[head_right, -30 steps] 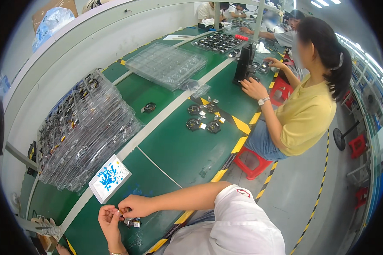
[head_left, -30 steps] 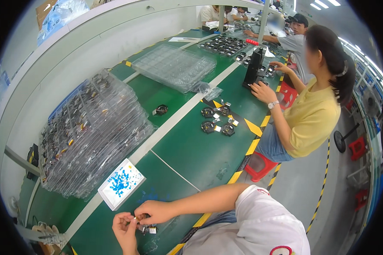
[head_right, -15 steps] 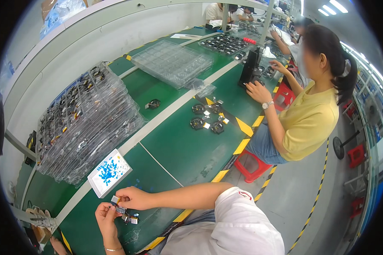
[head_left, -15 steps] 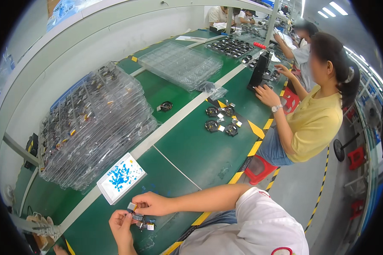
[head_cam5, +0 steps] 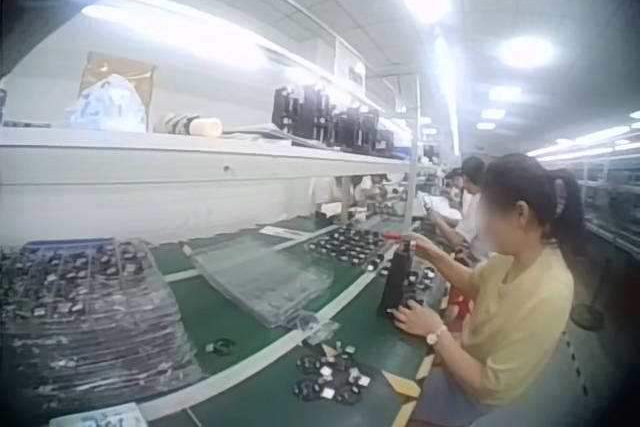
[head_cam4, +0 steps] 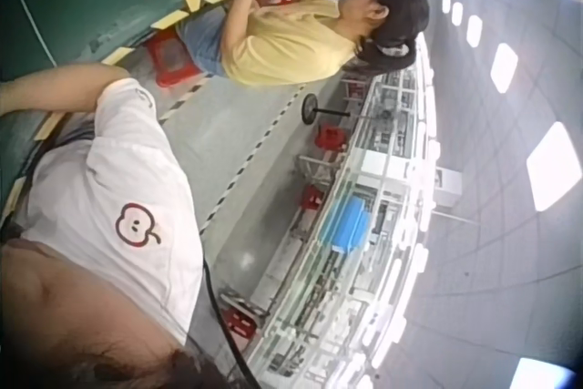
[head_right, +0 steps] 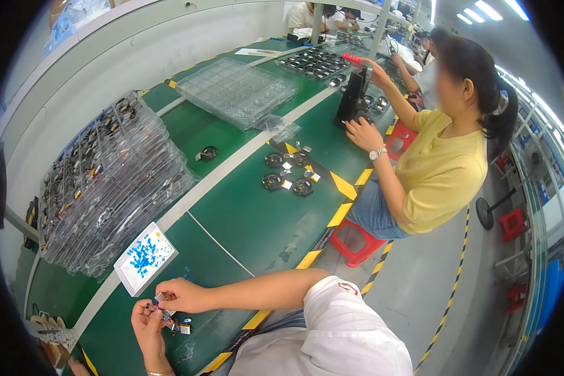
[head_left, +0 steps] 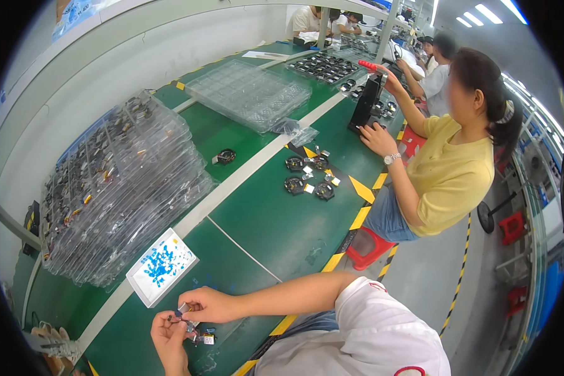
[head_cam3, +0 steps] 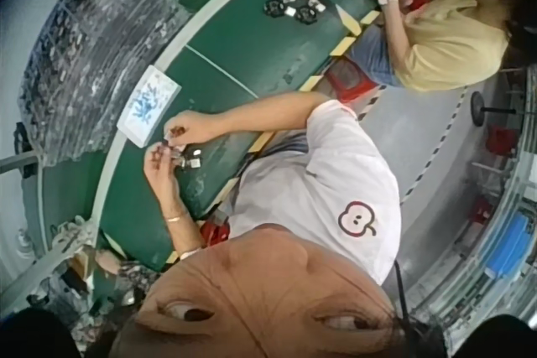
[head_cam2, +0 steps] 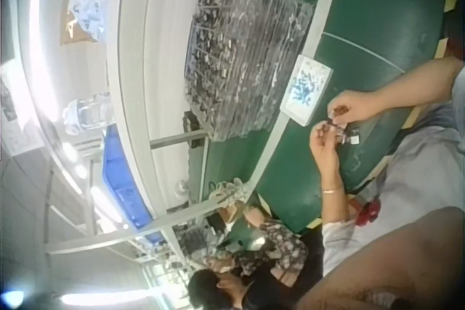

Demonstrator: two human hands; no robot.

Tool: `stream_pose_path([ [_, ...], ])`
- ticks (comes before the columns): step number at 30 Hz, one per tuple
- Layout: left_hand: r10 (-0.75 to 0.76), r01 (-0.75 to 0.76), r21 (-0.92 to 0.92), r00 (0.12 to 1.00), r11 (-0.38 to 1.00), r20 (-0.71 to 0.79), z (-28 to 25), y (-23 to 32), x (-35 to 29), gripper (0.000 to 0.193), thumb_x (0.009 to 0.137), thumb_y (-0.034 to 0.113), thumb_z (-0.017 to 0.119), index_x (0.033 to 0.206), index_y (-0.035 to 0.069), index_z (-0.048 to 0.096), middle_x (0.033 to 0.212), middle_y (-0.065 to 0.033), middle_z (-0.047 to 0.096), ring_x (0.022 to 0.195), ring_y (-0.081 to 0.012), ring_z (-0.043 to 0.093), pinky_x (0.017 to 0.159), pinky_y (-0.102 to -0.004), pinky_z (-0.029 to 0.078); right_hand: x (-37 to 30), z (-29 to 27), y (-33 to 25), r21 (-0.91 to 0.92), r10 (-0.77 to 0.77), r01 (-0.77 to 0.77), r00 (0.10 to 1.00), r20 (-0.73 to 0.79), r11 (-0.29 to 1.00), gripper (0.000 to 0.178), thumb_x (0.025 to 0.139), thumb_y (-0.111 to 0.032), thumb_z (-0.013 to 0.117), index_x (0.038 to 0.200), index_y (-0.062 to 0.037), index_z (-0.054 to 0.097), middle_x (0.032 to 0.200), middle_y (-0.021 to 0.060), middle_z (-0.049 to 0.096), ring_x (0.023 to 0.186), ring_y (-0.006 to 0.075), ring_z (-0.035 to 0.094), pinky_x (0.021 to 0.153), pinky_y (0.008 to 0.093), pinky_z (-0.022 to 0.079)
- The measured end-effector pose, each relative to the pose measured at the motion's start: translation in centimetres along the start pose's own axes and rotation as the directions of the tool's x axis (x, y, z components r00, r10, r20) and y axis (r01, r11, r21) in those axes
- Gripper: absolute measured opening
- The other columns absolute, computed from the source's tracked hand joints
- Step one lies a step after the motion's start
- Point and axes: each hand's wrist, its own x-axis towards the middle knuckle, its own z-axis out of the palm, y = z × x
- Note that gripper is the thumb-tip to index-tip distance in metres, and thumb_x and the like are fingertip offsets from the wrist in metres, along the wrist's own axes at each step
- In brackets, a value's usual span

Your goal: Assembling small electronic components including wiring and batteries at a factory workbench.

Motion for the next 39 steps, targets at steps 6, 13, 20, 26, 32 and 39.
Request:
stream_pose_path([
  [6,0.010,-0.009,0.068,1.000,0.998,-0.010,-0.8,-0.2,0.5,0.027,0.080,-0.009,0.059,0.104,0.000,0.052,0.085,-0.0041,0.059,0.069,-0.0075,0.058,0.055,-0.0197,0.051,-0.1,-0.2,-0.3,-0.021,0.010,-0.011,0.999,-0.032,1.000,0.014,0.084,-0.012,0.066,0.082,-0.0006,0.058,0.062,0.0017,0.054,0.058,0.0072,0.049,0.052,0.0250,0.039],
  [13,0.059,-0.054,0.154,0.998,0.987,-0.027,-1.0,0.9,0.2,0.045,0.073,-0.013,0.061,0.115,-0.001,0.049,0.083,-0.0042,0.060,0.068,-0.0070,0.058,0.057,-0.0182,0.049,0.1,-0.4,-0.3,-0.002,0.025,-0.025,0.999,-0.033,1.000,0.018,0.089,-0.016,0.062,0.079,-0.0021,0.059,0.062,-0.0001,0.055,0.057,0.0040,0.049,0.052,0.0218,0.038],
  [20,0.004,-0.014,0.226,0.999,0.974,0.044,-1.2,2.0,-0.4,0.053,0.070,-0.013,0.064,0.118,-0.001,0.048,0.080,-0.0049,0.060,0.065,-0.0075,0.058,0.060,-0.0181,0.049,-0.1,0.5,0.3,0.151,-0.007,0.005,1.000,0.013,0.988,0.012,0.084,-0.008,0.064,0.086,-0.0023,0.053,0.063,0.0009,0.054,0.057,0.0051,0.046,0.050,0.0237,0.035],
  [26,0.163,-0.155,0.212,0.986,0.965,-0.024,1.3,1.6,-0.6,0.050,0.071,-0.015,0.064,0.116,-0.001,0.050,0.079,-0.0034,0.056,0.069,-0.0067,0.056,0.061,-0.0163,0.045,0.3,0.1,1.9,0.157,0.057,-0.074,0.992,0.109,0.985,0.011,0.083,-0.006,0.063,0.087,-0.0024,0.053,0.062,0.0018,0.054,0.055,0.0056,0.047,0.049,0.0230,0.035],
  [32,0.175,-0.159,0.406,0.985,0.900,-0.003,-0.6,1.0,-0.4,0.038,0.072,-0.014,0.064,0.105,-0.001,0.054,0.080,-0.0022,0.056,0.071,-0.0042,0.053,0.059,-0.0145,0.041,0.2,0.3,1.1,0.157,0.058,-0.059,0.998,0.014,0.986,0.009,0.082,-0.006,0.064,0.081,-0.0024,0.055,0.062,0.0012,0.055,0.056,0.0055,0.049,0.050,0.0225,0.038],
  [39,0.248,-0.239,0.460,0.968,0.855,0.042,-0.7,-0.3,-0.7,0.029,0.073,-0.012,0.065,0.099,-0.001,0.057,0.082,-0.0022,0.057,0.073,-0.0058,0.054,0.063,-0.0183,0.043,-0.1,0.5,1.1,0.226,0.092,-0.098,0.995,0.038,0.969,0.005,0.085,-0.001,0.059,0.087,-0.0016,0.055,0.068,0.0007,0.057,0.063,0.0032,0.050,0.056,0.0203,0.038],
])
